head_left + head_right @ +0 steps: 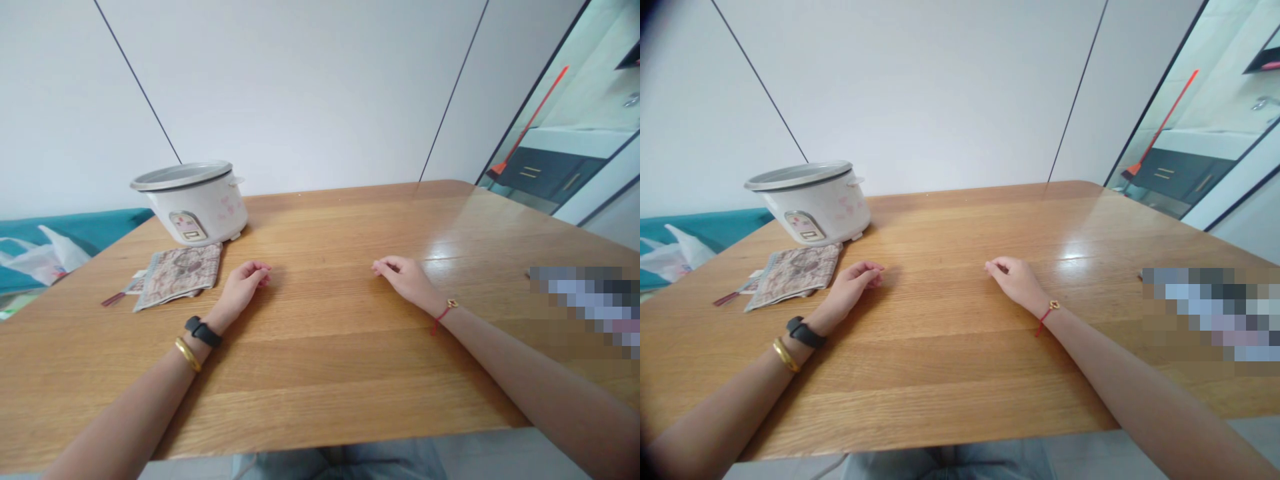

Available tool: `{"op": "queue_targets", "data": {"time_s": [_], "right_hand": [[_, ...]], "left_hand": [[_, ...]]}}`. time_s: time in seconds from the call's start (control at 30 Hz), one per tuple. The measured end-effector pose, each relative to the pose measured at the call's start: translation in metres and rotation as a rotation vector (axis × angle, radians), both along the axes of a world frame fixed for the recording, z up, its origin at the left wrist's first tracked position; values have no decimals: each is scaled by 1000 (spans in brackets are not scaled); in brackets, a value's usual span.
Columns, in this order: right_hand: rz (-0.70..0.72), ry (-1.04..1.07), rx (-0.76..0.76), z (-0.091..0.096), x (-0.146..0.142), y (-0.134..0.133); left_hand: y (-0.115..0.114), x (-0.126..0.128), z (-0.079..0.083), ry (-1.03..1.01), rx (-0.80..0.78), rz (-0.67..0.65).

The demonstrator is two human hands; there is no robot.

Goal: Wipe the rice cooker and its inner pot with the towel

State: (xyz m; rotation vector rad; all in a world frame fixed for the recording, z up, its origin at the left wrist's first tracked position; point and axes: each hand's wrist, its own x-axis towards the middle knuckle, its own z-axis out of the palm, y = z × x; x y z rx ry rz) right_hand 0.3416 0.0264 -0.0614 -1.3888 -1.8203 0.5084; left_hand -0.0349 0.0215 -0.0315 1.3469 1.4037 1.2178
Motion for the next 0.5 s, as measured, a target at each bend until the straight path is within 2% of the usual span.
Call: {"op": "queue_targets", "data": {"time_s": [0.5], "right_hand": [[0,-2,5,1,0,0]], "left_hand": [[0,0,2,14,3,-3]]}}
